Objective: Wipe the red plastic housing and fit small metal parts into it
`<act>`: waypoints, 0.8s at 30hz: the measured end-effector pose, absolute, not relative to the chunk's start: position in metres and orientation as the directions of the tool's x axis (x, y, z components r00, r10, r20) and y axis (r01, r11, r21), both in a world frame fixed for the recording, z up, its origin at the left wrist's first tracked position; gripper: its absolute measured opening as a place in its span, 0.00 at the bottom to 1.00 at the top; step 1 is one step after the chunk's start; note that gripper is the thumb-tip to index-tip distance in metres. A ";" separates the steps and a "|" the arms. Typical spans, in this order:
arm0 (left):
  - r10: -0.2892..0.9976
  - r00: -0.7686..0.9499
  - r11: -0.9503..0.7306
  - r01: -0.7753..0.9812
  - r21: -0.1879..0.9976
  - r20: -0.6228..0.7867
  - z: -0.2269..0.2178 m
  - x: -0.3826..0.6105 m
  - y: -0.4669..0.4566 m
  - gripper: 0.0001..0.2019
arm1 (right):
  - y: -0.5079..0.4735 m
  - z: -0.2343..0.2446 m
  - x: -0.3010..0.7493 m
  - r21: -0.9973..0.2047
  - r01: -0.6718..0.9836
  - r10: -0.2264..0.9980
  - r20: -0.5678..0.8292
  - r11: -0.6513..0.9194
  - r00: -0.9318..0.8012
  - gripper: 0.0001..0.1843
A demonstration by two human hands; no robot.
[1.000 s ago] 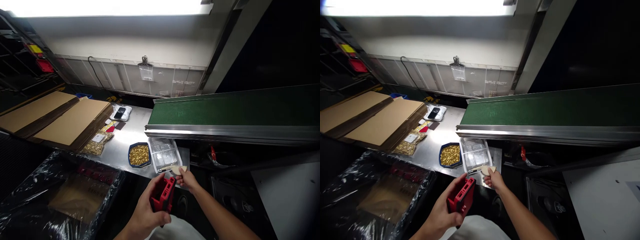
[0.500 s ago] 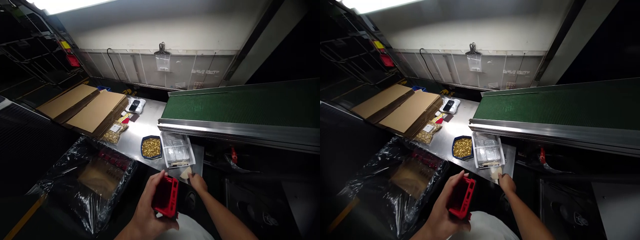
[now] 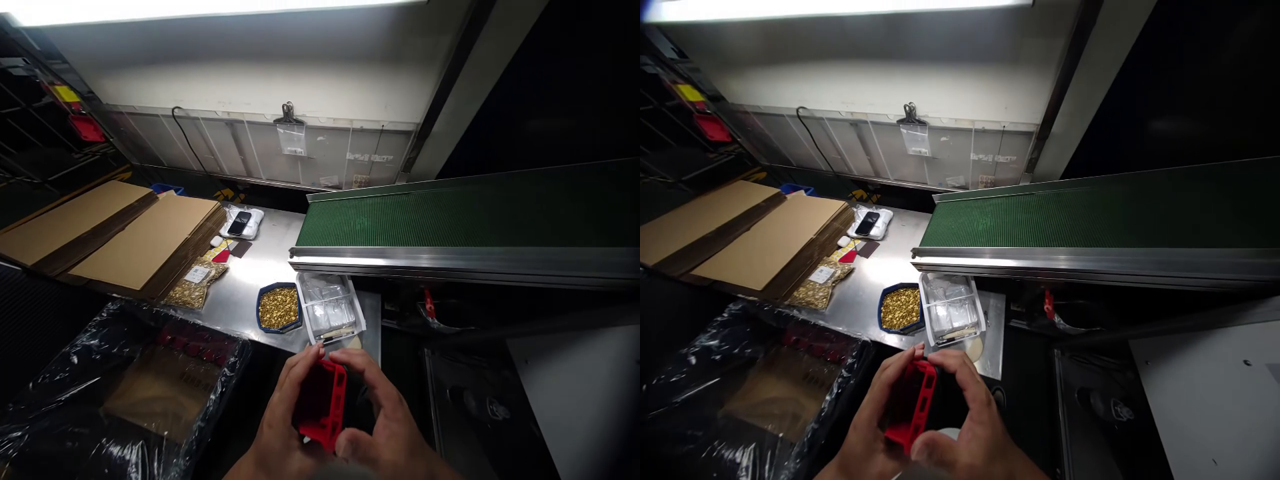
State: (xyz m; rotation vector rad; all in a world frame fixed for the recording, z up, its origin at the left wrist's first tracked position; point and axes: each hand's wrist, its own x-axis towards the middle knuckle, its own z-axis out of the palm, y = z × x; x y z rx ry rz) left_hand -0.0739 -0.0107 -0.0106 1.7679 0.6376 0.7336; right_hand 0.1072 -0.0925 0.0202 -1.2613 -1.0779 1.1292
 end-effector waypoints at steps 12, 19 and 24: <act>0.742 0.671 -0.081 0.092 0.993 -0.002 -0.016 -0.082 -0.017 0.56 | -0.085 0.017 0.097 -0.968 -0.124 0.950 -0.240 -0.219 0.198 0.21; 0.736 0.660 0.171 0.037 0.985 -0.153 -0.016 -0.086 -0.021 0.56 | -0.081 0.009 0.093 -0.951 -0.117 0.939 -0.302 -0.285 0.164 0.21; 0.743 0.636 0.216 0.067 0.974 -0.208 -0.016 -0.096 -0.023 0.53 | -0.075 -0.005 0.090 -0.931 -0.102 0.917 -0.364 -0.351 0.166 0.20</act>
